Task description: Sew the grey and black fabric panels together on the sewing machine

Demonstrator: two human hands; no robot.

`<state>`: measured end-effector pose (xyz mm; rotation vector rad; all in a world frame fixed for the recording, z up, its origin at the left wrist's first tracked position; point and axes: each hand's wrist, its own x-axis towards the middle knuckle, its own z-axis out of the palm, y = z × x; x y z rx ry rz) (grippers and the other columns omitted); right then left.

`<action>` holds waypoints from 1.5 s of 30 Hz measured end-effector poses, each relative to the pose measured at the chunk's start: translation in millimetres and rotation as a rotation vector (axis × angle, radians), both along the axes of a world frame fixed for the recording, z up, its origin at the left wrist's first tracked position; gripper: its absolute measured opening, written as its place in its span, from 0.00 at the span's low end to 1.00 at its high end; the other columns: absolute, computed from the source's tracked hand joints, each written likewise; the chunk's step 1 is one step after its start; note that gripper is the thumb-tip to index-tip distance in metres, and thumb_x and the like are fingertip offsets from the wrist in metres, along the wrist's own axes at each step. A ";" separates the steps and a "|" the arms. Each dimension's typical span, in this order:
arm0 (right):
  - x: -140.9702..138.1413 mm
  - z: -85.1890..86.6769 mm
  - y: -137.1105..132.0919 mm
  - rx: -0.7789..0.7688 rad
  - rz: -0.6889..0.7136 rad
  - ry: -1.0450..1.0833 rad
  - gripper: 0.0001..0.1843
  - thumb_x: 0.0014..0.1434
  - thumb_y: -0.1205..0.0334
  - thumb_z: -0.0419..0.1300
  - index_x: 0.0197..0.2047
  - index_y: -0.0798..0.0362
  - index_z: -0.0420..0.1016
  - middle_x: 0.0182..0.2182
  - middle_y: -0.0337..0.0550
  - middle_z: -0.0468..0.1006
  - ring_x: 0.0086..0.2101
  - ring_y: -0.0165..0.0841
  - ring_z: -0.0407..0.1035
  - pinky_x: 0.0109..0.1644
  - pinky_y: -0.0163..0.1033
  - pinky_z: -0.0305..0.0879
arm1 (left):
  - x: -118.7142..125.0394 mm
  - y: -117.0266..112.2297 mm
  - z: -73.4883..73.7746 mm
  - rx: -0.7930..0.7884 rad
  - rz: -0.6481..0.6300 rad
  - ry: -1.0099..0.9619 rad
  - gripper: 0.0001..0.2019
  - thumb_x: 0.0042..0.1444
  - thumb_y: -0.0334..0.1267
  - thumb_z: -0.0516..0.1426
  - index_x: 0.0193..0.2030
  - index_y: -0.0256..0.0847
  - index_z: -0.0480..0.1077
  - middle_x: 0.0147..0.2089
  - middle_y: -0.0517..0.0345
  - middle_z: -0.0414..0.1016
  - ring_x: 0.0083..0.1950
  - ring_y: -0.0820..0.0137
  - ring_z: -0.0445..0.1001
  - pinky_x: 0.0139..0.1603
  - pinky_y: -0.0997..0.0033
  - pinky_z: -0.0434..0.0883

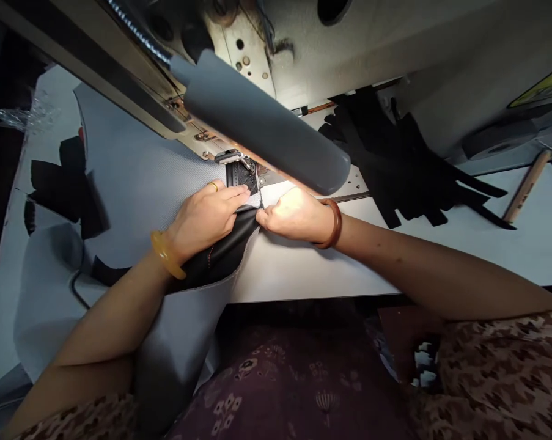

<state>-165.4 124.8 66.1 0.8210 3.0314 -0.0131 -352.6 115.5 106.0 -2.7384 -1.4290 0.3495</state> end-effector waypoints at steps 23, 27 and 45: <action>6.6 -6.2 11.9 -0.020 -0.136 0.069 0.19 0.64 0.57 0.43 0.31 0.51 0.72 0.19 0.39 0.69 0.19 0.29 0.54 0.25 0.37 0.43 | 7.0 22.3 -5.1 -0.048 -0.133 -0.078 0.14 0.57 0.25 0.44 0.36 0.32 0.70 0.38 0.46 0.71 0.44 0.62 0.68 0.32 0.68 0.66; 5.7 -6.5 12.7 0.030 -0.122 0.055 0.19 0.64 0.58 0.43 0.32 0.52 0.72 0.18 0.39 0.68 0.19 0.29 0.54 0.24 0.37 0.43 | 5.3 25.1 -5.1 -0.050 -0.137 -0.080 0.14 0.56 0.24 0.44 0.34 0.33 0.70 0.37 0.47 0.71 0.43 0.63 0.68 0.30 0.69 0.64; -3.2 -0.4 9.8 0.128 0.000 0.154 0.16 0.63 0.62 0.44 0.35 0.53 0.73 0.30 0.44 0.73 0.29 0.32 0.61 0.28 0.38 0.49 | 0.0 18.0 26.7 -0.186 -0.107 -0.025 0.14 0.58 0.37 0.47 0.31 0.36 0.72 0.34 0.51 0.74 0.35 0.64 0.72 0.36 0.67 0.66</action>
